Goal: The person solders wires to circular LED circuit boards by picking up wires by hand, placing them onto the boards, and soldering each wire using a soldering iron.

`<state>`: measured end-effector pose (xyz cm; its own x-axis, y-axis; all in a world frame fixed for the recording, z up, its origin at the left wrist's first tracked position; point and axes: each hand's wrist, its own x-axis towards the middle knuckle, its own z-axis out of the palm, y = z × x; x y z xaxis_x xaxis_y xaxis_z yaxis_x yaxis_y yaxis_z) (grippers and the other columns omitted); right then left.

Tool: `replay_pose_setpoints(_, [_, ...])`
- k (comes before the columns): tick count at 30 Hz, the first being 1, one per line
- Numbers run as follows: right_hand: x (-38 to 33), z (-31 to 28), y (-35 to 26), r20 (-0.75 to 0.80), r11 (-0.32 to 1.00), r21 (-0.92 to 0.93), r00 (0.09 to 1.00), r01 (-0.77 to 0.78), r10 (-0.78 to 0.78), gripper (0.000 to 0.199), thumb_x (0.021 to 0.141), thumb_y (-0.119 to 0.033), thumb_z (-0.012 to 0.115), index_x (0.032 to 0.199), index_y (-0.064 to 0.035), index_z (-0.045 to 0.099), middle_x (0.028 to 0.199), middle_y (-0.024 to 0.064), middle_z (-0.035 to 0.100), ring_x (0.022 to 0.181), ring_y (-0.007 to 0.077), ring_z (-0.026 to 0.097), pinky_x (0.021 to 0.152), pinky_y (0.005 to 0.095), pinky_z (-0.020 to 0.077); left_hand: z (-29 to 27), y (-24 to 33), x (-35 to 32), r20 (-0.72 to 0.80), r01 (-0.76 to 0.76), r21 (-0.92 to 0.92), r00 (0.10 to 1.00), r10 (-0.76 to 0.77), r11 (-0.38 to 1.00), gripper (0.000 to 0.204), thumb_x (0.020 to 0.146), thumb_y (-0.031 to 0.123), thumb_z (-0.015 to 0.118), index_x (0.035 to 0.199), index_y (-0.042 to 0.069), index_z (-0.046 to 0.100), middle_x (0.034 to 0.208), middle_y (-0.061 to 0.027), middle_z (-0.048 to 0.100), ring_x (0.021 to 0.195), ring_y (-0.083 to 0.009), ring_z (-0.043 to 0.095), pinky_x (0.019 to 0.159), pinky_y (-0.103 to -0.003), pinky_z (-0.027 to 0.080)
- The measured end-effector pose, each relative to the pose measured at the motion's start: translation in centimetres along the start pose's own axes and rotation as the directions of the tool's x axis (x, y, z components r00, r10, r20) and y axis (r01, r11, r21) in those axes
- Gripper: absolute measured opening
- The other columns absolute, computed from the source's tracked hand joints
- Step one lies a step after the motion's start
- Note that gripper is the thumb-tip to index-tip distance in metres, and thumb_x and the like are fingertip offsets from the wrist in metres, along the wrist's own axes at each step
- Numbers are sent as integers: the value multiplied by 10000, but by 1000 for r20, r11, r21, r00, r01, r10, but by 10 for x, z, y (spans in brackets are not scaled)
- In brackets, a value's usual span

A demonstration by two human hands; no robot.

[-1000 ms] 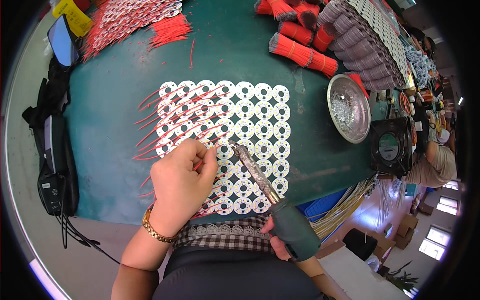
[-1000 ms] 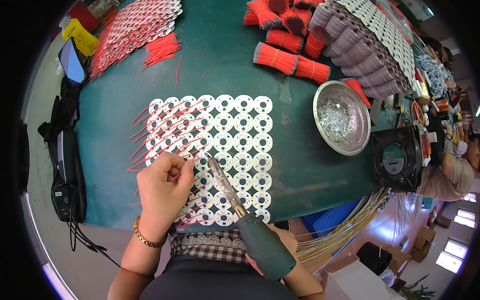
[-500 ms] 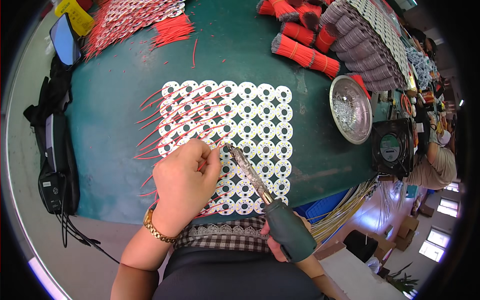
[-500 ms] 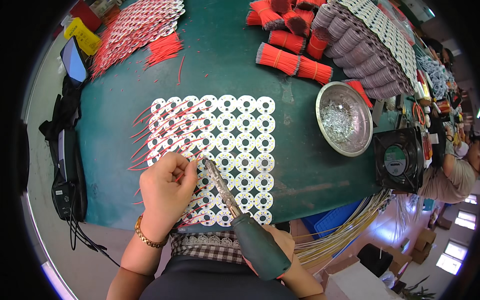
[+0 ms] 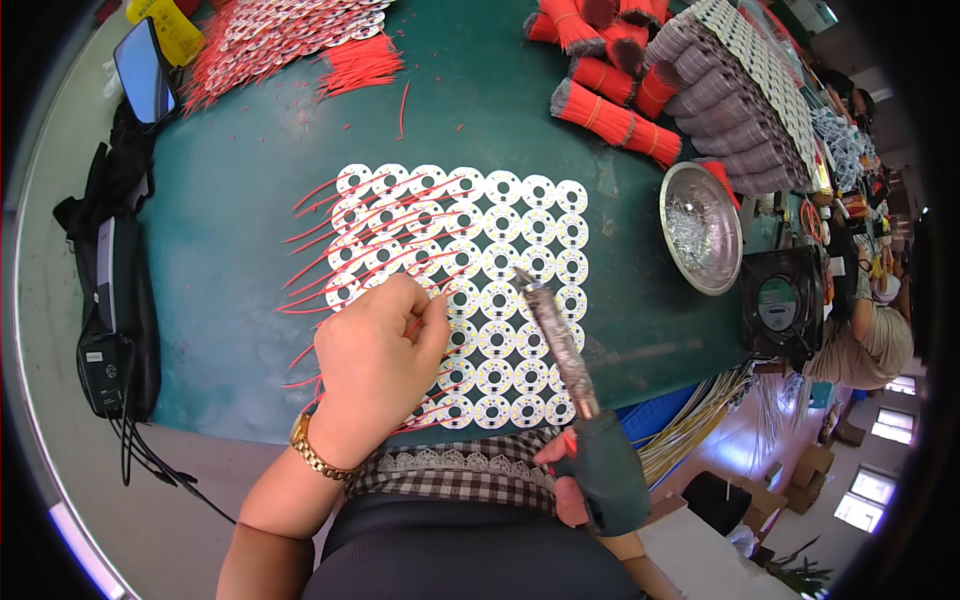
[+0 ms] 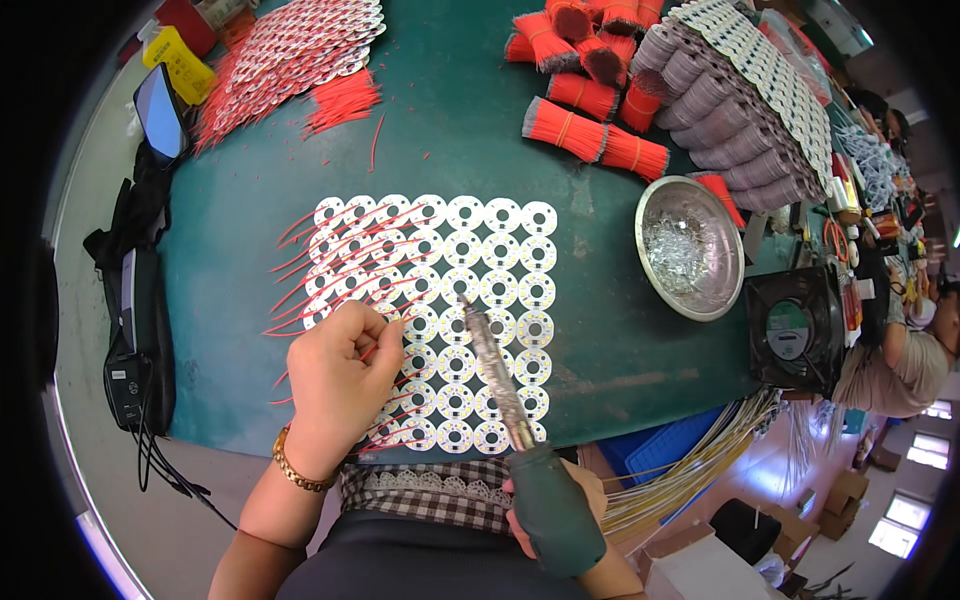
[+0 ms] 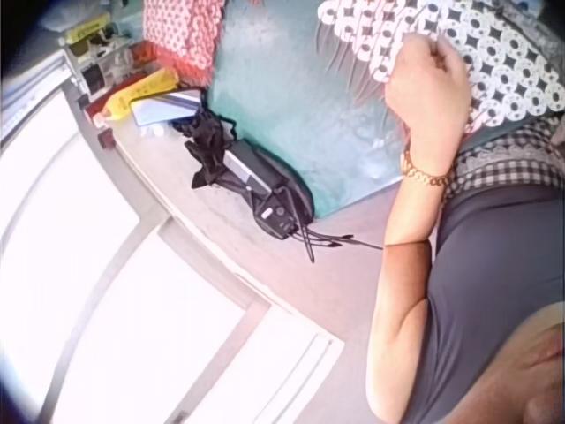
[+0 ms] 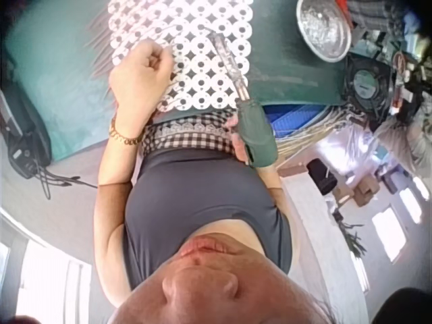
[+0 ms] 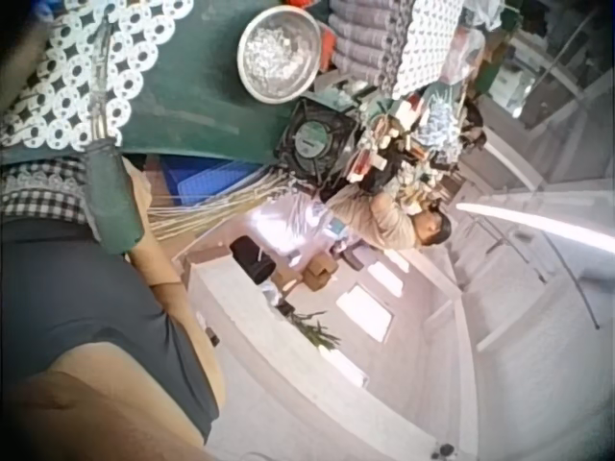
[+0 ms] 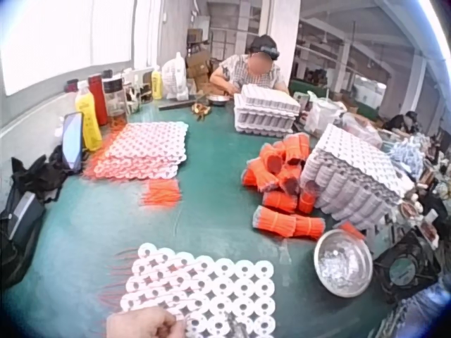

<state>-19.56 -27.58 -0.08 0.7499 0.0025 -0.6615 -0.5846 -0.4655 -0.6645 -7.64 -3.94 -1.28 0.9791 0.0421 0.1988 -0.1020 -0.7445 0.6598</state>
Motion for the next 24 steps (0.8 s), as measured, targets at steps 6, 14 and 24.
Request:
replay_pose_setpoints(6, [12, 7, 12, -178, 679, -71, 661, 731, -729, 266, 758, -111, 727, 1018, -71, 686, 889, 63, 711, 774, 231, 682, 681, 311, 538, -2, -2, -2, -163, -94, -181, 985, 65, 979, 160, 827, -8, 749, 789, 55, 607, 631, -48, 548, 475, -136, 507, 457, -280, 385])
replay_pose_setpoints(14, [1, 16, 14, -224, 862, 263, 896, 434, -382, 253, 757, -64, 780, 993, -32, 695, 759, 53, 724, 611, 89, 634, 520, 246, 501, -9, 1, -4, 31, -65, -128, 997, 70, 990, 136, 829, 19, 770, 829, 9, 634, 600, -14, 502, 500, -75, 401, 476, -257, 338])
replay_pose_setpoints(24, [4, 20, 37, -137, 925, -9, 916, 380, -378, 223, 807, 94, 570, 1001, -16, 567, 820, 46, 569, 706, 137, 586, 665, 267, 513, -57, 8, -5, 79, -2, 140, 997, -9, 990, 127, 758, -10, 766, 819, -14, 655, 698, -87, 556, 566, -193, 529, 537, -313, 418])
